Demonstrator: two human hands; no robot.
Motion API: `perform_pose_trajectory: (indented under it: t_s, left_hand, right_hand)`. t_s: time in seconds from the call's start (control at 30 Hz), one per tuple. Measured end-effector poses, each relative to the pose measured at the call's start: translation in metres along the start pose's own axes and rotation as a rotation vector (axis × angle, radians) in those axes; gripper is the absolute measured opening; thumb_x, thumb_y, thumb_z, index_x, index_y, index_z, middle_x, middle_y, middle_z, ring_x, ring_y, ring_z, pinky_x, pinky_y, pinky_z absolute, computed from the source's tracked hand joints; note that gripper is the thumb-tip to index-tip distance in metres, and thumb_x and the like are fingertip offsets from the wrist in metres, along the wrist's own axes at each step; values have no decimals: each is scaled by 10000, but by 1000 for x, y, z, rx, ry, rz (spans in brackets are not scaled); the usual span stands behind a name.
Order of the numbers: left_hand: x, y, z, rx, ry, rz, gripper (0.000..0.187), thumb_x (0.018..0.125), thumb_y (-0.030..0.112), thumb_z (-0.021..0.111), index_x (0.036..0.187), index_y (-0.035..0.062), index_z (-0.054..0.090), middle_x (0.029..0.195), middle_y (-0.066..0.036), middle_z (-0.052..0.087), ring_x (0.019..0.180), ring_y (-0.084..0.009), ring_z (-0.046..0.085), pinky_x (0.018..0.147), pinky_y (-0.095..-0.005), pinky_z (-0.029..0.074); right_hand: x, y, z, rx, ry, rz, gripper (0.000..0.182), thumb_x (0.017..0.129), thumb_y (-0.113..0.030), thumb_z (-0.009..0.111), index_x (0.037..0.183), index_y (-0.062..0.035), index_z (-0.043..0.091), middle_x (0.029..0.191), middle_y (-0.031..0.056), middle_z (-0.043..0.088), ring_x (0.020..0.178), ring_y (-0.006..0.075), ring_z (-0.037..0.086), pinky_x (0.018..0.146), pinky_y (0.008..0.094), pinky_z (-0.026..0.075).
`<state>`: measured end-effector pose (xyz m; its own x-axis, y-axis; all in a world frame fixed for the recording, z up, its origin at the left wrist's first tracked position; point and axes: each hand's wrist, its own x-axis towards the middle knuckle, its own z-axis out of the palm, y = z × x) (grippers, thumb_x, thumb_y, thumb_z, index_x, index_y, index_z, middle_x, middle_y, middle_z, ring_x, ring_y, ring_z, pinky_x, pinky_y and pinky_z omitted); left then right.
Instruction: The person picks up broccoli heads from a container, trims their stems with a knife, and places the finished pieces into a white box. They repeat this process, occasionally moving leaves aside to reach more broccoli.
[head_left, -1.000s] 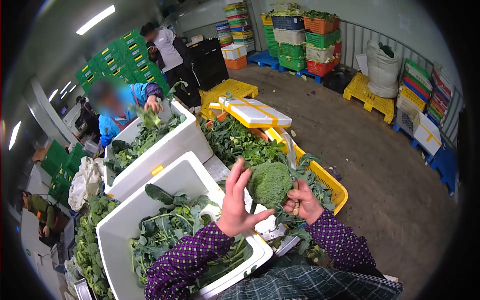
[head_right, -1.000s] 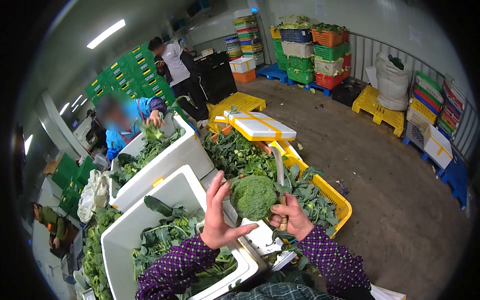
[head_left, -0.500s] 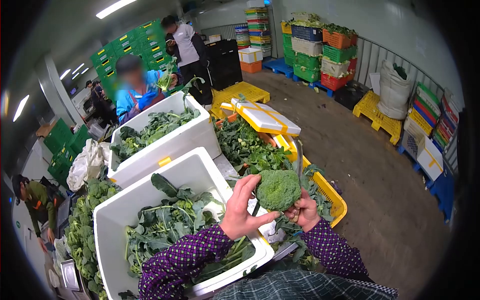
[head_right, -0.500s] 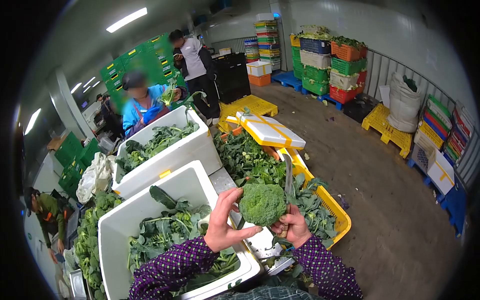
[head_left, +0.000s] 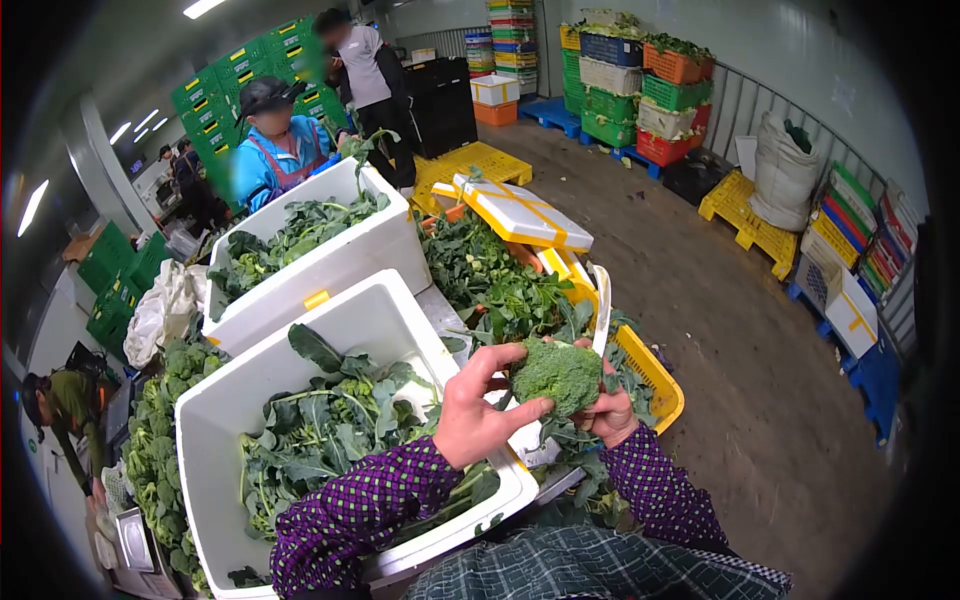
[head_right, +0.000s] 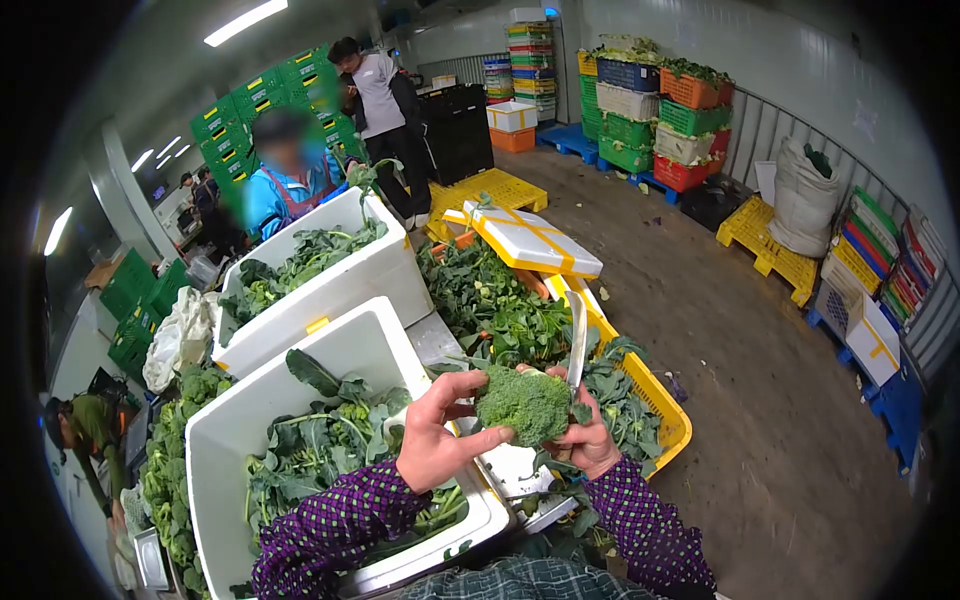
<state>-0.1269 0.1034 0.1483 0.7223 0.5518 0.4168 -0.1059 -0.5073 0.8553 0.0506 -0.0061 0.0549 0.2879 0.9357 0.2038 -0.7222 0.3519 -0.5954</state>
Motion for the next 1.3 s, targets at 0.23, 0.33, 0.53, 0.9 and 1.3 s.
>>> perform_pose_trajectory:
  t_s: [0.23,0.33,0.53,0.9,1.3]
  left_hand:
    - [2,-15,-3,-9,-55,-75,552,734,184,802,1178,2,530,1022,-97,627,976,-179,622,808,-313,528]
    - [2,-16,-2,-28,-64,-52,725,730,243,793,1311,7,428,1174,-186,547,1097,-268,576,885,-371,502]
    - [-9,-18,-26,127,28,54,876,576,281,813,1310,49,397,1126,-187,454,1066,-340,503,933,-424,437]
    - [-203,25,-341,799,987,-553,896,616,325,851,1322,-26,427,1392,-233,389,1268,-323,413,1056,-391,369]
    - [-116,-109,-245,1020,-307,-232,360,777,307,673,1043,70,622,958,-129,628,883,-331,617,778,-428,506]
  right_hand:
    - [-2,1,2,-73,-18,-53,832,533,32,589,1336,-38,382,1422,185,403,1261,305,467,1064,403,388]
    - [-5,-4,19,-230,129,-62,795,548,34,573,1322,-26,403,1394,182,439,1264,304,465,1056,394,395]
    - [8,3,71,-407,65,-35,809,618,-65,633,1380,-32,363,1363,174,430,1186,228,514,730,216,521]
    - [0,-14,17,-636,602,27,474,856,-157,616,1278,4,472,1174,146,583,731,125,477,617,262,399]
    - [9,51,109,-755,204,-11,371,843,11,555,1209,-15,493,1015,127,643,493,46,463,439,188,405]
